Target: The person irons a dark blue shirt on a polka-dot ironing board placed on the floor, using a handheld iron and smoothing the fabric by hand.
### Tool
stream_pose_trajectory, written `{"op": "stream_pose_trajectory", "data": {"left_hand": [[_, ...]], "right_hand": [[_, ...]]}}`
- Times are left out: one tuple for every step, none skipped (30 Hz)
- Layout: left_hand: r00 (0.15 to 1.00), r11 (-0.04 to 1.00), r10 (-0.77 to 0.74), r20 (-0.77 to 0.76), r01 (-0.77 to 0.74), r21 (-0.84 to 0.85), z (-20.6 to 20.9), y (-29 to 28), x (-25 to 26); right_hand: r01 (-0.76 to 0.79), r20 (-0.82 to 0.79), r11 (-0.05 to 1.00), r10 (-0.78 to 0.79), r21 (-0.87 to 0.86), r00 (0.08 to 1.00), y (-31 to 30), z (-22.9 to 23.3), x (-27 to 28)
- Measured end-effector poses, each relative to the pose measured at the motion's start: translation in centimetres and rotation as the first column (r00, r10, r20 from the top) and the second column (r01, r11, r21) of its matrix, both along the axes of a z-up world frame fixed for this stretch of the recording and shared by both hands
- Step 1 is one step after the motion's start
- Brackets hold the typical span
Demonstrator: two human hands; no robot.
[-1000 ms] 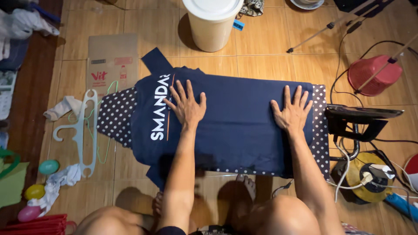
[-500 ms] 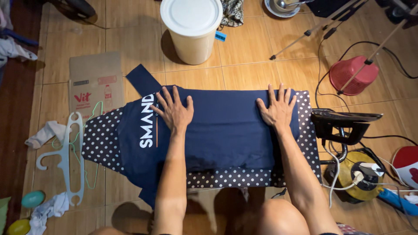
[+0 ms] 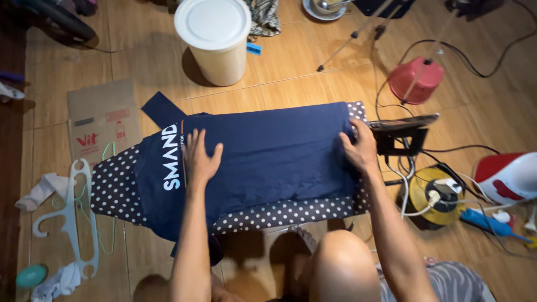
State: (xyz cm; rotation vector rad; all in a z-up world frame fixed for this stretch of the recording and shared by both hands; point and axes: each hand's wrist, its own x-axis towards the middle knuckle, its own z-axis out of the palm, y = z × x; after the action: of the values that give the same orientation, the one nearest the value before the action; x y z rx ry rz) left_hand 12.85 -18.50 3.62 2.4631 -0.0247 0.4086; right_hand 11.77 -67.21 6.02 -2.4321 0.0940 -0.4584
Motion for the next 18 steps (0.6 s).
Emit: {"op": "stream_pose_trajectory", "data": {"left_hand": [[1.000,1.000,-0.024,0.006,0.024,-0.020,0.1,0.5,-1.6],[0.999,0.998,-0.048,0.013,0.049,-0.039,0.2,0.9,-3.3],[0.998,0.996,-0.047,0.032,0.050,-0.074,0.4,0.9,-4.9],[0.998,0.993,-0.046,0.051,0.051,-0.110,0.6,0.8,-6.3],[0.997,0.988,-0.039,0.070,0.049,-0.147,0.9,0.5,-7.5],[0.997,0.988,-0.058,0.053,0.065,-0.143,1.1,0.1,-8.4],[0.996,0.987,-0.076,0.034,0.080,-0.137,1.5,-0.2,-9.3],[0.995,0.987,-0.095,0.015,0.096,-0.131,1.8,-0.5,-10.1],[0.993,0.985,-0.120,0.006,0.120,-0.121,2.1,-0.7,-10.8],[0.989,0.983,-0.145,-0.004,0.144,-0.111,2.4,-1.0,-11.4],[0.985,0.981,-0.170,-0.017,0.168,-0.102,2.6,-1.2,-12.1],[0.984,0.980,-0.178,-0.029,0.174,-0.091,2.7,-1.4,-12.7],[0.982,0.980,-0.185,-0.040,0.182,-0.081,2.8,-1.7,-13.2],[0.980,0.980,-0.192,-0.051,0.189,-0.070,2.9,-1.9,-13.7],[0.980,0.980,-0.192,-0.047,0.189,-0.064,2.9,-2.1,-14.1],[0.980,0.980,-0.192,-0.044,0.189,-0.059,2.9,-2.3,-14.5],[0.981,0.981,-0.190,-0.039,0.188,-0.054,2.8,-2.5,-14.8],[0.981,0.981,-0.191,-0.021,0.191,-0.041,2.8,-2.7,-15.1]], "right_hand": [[0.085,-0.064,0.994,-0.080,0.068,0.995,-1.2,0.2,-2.3],[0.125,-0.152,0.973,-0.096,0.195,0.984,-2.4,0.3,-4.5],[0.171,-0.239,0.934,-0.097,0.313,0.966,-3.1,0.2,-6.6],[0.194,-0.271,0.919,-0.101,0.343,0.957,-3.4,0.1,-9.0],[0.212,-0.301,0.904,-0.099,0.371,0.948,-3.5,0.2,-11.1],[0.231,-0.331,0.888,-0.096,0.398,0.939,-3.6,0.6,-12.6],[0.217,-0.354,0.893,-0.070,0.395,0.933,-3.2,1.1,-13.7],[0.202,-0.376,0.897,-0.044,0.393,0.925,-2.4,1.5,-14.6],[0.187,-0.399,0.901,-0.017,0.392,0.917,-1.4,1.9,-15.4],[0.124,-0.328,0.930,-0.004,0.346,0.945,-0.4,2.4,-15.9],[0.065,-0.259,0.954,0.014,0.292,0.966,0.7,2.7,-16.3],[0.008,-0.191,0.972,0.037,0.233,0.981,1.6,3.0,-16.4],[-0.003,-0.122,0.981,0.026,0.192,0.992,2.4,3.1,-16.3],[-0.010,-0.052,0.989,0.018,0.150,0.998,3.1,3.1,-16.2],[-0.016,0.020,0.994,0.014,0.106,1.000,3.4,3.0,-16.2],[0.021,0.028,0.994,-0.024,0.110,0.999,3.7,2.8,-16.4],[0.057,0.037,0.992,-0.061,0.114,0.997,4.0,2.5,-16.4],[0.092,0.046,0.989,-0.098,0.119,0.994,4.1,2.1,-16.5]]}}
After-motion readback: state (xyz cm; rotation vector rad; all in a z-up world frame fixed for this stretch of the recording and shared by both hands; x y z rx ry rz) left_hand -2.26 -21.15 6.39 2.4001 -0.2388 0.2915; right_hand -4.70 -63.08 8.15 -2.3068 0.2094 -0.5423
